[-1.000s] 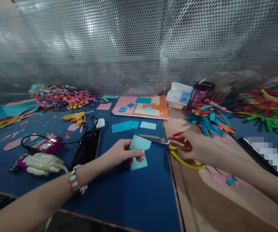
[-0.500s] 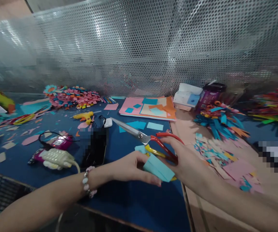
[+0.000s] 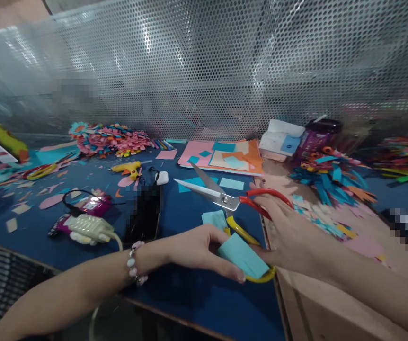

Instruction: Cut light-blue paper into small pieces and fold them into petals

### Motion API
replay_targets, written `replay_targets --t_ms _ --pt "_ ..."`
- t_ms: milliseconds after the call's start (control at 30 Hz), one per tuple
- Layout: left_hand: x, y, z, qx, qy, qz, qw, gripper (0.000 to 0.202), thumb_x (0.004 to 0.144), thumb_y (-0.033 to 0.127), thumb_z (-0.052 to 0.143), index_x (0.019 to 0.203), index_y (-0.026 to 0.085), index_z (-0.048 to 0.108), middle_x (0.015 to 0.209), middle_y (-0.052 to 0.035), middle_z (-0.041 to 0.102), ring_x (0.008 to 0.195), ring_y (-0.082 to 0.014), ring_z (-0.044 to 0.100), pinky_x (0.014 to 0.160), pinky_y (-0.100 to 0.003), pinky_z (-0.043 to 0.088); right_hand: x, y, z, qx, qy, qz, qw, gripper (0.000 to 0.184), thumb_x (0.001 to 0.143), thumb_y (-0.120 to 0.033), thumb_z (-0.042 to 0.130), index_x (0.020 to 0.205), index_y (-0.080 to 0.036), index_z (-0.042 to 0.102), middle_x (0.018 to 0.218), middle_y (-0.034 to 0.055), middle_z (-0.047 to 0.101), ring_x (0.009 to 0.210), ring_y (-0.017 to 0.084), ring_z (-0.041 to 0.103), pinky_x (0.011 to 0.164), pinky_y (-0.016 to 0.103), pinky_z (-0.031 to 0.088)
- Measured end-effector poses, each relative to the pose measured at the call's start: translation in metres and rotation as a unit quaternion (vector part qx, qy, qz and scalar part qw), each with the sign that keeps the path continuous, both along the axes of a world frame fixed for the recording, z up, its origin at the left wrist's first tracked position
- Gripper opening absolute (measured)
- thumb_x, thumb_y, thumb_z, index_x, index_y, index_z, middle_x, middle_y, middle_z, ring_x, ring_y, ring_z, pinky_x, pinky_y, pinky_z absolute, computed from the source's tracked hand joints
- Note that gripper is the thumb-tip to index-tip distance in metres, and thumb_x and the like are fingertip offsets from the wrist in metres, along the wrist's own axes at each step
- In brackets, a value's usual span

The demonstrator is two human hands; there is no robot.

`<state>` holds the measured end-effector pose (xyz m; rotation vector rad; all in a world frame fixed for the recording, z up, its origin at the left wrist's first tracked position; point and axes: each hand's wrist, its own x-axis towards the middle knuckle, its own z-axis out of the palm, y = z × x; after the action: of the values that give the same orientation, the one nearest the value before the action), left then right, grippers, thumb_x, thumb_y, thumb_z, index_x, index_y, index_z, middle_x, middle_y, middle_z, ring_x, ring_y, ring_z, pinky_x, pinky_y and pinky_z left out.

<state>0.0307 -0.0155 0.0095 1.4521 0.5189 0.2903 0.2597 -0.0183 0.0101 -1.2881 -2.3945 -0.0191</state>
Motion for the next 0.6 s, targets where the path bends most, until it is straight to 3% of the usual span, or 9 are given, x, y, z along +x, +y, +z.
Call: replay_targets --t_ms 167,433,600 --pt "0.0 -0.002 0.002 -0.006 -0.006 -0.013 1.0 0.025 0.074 0.021 0.07 0.099 0.019 0.072 0.093 -0.0027 0.073 0.087 -0.014 0.066 0.085 -0.024 0.05 -0.004 -0.001 0.004 0.018 -0.028 0.009 0.999 0.08 0.06 -0.052 0.069 0.122 -0.011 0.041 0.124 0.0214 0.052 0.115 0.036 0.05 0.092 0.047 0.046" --pt "0.0 -0.01 0.002 0.089 0.039 -0.086 0.992 0.038 0.072 0.036 0.072 0.106 0.02 0.071 0.105 -0.0047 0.072 0.099 -0.0209 0.064 0.092 -0.027 0.048 -0.027 -0.03 -0.011 0.132 -0.055 -0.026 0.989 0.069 0.066 -0.033 0.059 0.125 -0.003 0.04 0.126 0.0262 0.046 0.12 0.041 0.038 0.095 0.055 0.039" --pt "0.004 -0.009 -0.001 0.11 -0.026 -0.086 0.99 0.04 0.071 0.034 0.073 0.107 0.017 0.07 0.109 -0.0089 0.07 0.101 -0.0222 0.063 0.094 -0.03 0.047 -0.02 -0.025 -0.01 0.171 -0.086 -0.051 0.98 0.066 0.065 -0.03 0.056 0.122 0.001 0.043 0.117 0.0265 0.05 0.111 0.042 0.044 0.088 0.056 0.042"
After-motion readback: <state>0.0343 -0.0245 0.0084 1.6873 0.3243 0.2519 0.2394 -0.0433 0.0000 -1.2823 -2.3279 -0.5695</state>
